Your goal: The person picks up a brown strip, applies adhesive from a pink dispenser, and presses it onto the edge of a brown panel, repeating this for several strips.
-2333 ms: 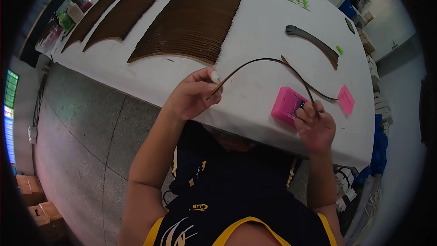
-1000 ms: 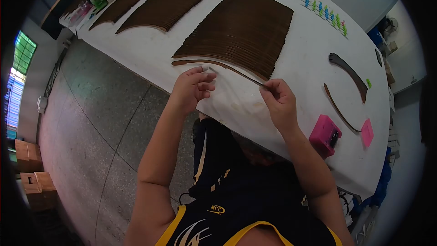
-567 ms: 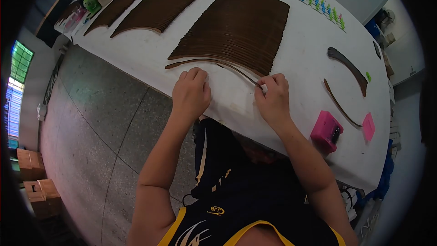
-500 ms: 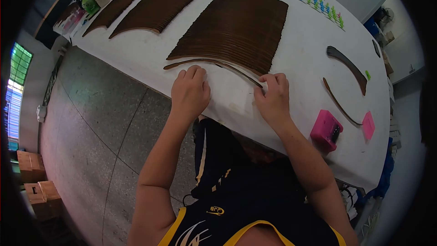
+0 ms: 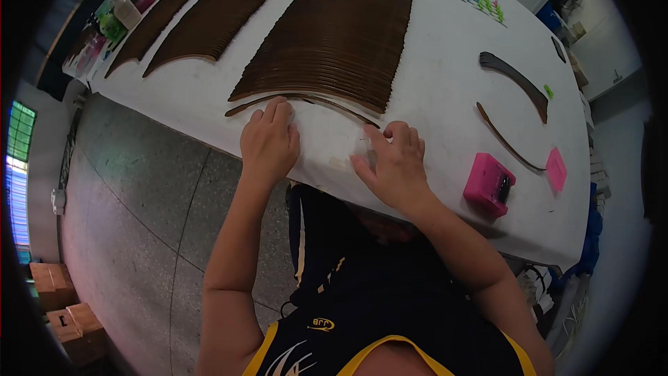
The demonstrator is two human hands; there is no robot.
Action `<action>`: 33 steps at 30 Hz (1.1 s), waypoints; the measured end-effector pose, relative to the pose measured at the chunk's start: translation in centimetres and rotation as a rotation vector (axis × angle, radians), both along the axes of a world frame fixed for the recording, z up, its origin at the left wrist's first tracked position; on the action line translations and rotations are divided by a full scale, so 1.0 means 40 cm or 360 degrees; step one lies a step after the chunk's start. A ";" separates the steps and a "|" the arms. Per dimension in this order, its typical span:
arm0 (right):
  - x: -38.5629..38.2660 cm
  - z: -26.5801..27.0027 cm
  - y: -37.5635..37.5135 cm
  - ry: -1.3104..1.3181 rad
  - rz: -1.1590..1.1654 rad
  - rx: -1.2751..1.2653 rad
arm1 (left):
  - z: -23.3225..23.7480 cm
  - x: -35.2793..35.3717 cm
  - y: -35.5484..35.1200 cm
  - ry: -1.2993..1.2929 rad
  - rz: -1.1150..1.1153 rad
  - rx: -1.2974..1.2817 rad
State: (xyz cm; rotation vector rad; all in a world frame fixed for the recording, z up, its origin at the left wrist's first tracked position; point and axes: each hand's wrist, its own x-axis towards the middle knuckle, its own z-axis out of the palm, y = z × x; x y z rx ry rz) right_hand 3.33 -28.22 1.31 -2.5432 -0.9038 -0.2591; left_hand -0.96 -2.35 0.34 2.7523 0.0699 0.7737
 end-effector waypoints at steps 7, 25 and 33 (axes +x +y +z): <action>0.012 -0.007 0.007 0.0074 -0.0085 -0.0040 | -0.002 0.008 -0.001 0.0007 0.0017 0.0018; 0.013 -0.012 0.002 0.0112 -0.0106 0.0020 | -0.014 -0.024 0.019 -0.0051 0.0215 0.0064; 0.014 -0.022 -0.005 0.0056 -0.0044 0.0221 | -0.016 -0.041 0.061 -0.0087 0.0356 0.0041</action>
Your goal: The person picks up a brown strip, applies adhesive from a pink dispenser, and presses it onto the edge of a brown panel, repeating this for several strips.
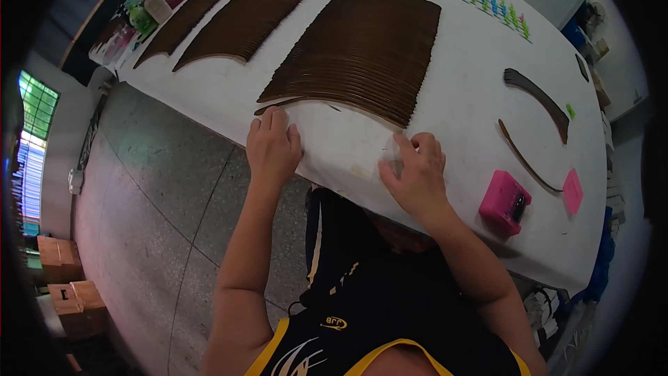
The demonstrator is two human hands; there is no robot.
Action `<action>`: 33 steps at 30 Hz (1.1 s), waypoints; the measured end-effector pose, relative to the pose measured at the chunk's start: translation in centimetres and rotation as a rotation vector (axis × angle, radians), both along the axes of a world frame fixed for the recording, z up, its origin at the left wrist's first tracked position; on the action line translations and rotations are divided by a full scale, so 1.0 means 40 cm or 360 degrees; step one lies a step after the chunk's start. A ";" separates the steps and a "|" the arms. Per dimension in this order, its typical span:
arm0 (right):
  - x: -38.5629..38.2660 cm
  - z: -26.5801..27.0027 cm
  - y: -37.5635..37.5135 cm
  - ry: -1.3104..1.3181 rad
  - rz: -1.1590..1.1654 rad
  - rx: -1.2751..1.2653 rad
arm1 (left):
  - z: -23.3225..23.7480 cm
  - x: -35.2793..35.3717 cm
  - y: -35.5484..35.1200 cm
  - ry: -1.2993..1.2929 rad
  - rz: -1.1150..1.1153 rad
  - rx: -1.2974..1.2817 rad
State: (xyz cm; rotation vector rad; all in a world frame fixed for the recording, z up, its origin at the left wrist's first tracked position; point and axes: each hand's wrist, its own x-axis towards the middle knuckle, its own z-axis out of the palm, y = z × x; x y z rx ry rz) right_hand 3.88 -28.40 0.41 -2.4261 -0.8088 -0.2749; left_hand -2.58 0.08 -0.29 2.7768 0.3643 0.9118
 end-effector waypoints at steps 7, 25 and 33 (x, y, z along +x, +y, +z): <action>-0.010 0.060 -0.053 -0.0014 0.0178 0.0295 | -0.009 0.007 0.010 0.0027 0.0005 -0.0023; 0.046 0.199 -0.721 -0.0157 -0.0678 0.0165 | 0.116 -0.001 -0.090 -0.0115 -0.0177 -0.0254; 0.119 0.093 -0.937 -0.0189 -0.0647 -0.0289 | 0.519 -0.048 -0.461 -0.0775 -0.1629 -0.0242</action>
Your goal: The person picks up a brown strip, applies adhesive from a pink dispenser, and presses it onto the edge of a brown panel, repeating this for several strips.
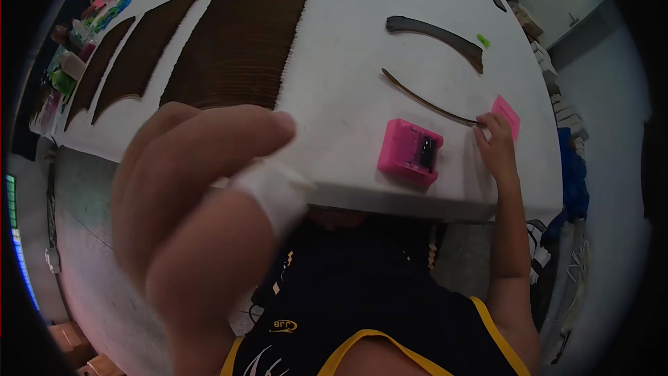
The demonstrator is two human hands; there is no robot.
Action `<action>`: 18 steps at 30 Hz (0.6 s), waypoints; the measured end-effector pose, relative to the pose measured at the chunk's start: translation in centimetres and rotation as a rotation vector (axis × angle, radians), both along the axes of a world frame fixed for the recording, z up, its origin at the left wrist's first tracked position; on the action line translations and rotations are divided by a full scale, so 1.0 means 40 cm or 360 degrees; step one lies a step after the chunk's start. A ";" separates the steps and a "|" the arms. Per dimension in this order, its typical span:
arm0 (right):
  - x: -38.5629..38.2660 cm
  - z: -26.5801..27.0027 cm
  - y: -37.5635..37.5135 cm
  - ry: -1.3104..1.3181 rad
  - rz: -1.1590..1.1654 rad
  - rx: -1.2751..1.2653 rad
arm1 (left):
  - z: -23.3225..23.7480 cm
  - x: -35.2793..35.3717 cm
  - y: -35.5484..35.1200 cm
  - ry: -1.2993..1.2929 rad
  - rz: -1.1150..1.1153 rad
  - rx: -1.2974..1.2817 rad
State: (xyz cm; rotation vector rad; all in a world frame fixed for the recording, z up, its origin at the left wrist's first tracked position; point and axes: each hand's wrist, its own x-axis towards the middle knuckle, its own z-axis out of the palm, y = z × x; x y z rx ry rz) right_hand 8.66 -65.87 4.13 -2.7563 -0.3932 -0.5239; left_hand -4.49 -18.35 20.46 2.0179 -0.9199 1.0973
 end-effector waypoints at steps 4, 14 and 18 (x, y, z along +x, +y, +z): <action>0.032 -0.039 -0.029 -0.0104 0.0069 -0.0084 | 0.099 -0.017 -0.133 -0.0093 -0.0423 0.0258; 0.059 -0.063 -0.062 -0.0120 0.0135 -0.0180 | 0.169 -0.030 -0.248 0.0096 -0.0747 0.0577; 0.062 -0.063 -0.070 -0.0137 0.0201 -0.0159 | 0.181 -0.049 -0.275 0.0149 -0.0828 0.0645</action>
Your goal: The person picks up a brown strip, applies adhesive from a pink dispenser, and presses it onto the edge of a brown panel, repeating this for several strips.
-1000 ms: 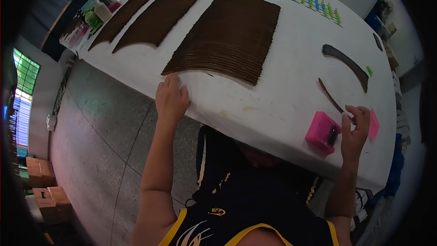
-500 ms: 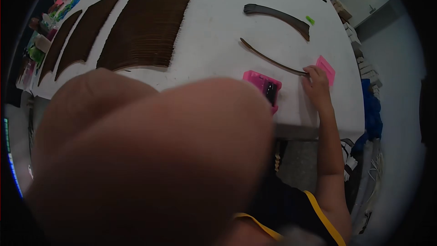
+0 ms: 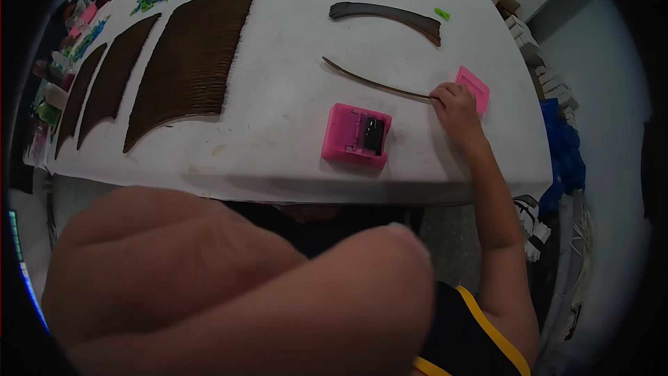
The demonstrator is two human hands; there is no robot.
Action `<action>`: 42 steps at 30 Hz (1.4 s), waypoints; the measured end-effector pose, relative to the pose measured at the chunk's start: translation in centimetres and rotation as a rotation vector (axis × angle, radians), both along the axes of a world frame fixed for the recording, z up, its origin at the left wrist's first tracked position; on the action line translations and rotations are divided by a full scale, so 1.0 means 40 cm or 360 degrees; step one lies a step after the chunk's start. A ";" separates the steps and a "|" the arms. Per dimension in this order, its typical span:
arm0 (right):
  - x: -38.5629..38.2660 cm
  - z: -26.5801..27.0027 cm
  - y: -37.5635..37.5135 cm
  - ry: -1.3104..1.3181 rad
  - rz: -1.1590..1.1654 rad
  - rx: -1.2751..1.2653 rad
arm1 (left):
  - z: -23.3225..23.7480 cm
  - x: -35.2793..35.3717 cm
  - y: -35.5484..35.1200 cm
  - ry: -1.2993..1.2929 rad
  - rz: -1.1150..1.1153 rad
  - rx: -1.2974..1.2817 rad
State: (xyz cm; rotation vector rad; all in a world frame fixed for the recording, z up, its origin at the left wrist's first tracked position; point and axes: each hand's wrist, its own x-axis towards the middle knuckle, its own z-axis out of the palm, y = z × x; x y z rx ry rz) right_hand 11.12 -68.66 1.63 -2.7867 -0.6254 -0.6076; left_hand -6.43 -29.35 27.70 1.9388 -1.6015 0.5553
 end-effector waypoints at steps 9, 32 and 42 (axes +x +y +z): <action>-0.061 0.137 0.107 -0.0058 0.0246 0.0206 | -0.067 0.056 -0.063 0.0430 0.0035 0.0175; -0.172 0.188 0.276 0.0404 0.0532 0.0600 | -0.343 0.351 -0.068 -0.0165 0.0586 0.0544; -0.135 0.137 0.291 0.0499 0.0678 0.0682 | -0.318 0.359 -0.085 -0.0226 0.0582 0.0792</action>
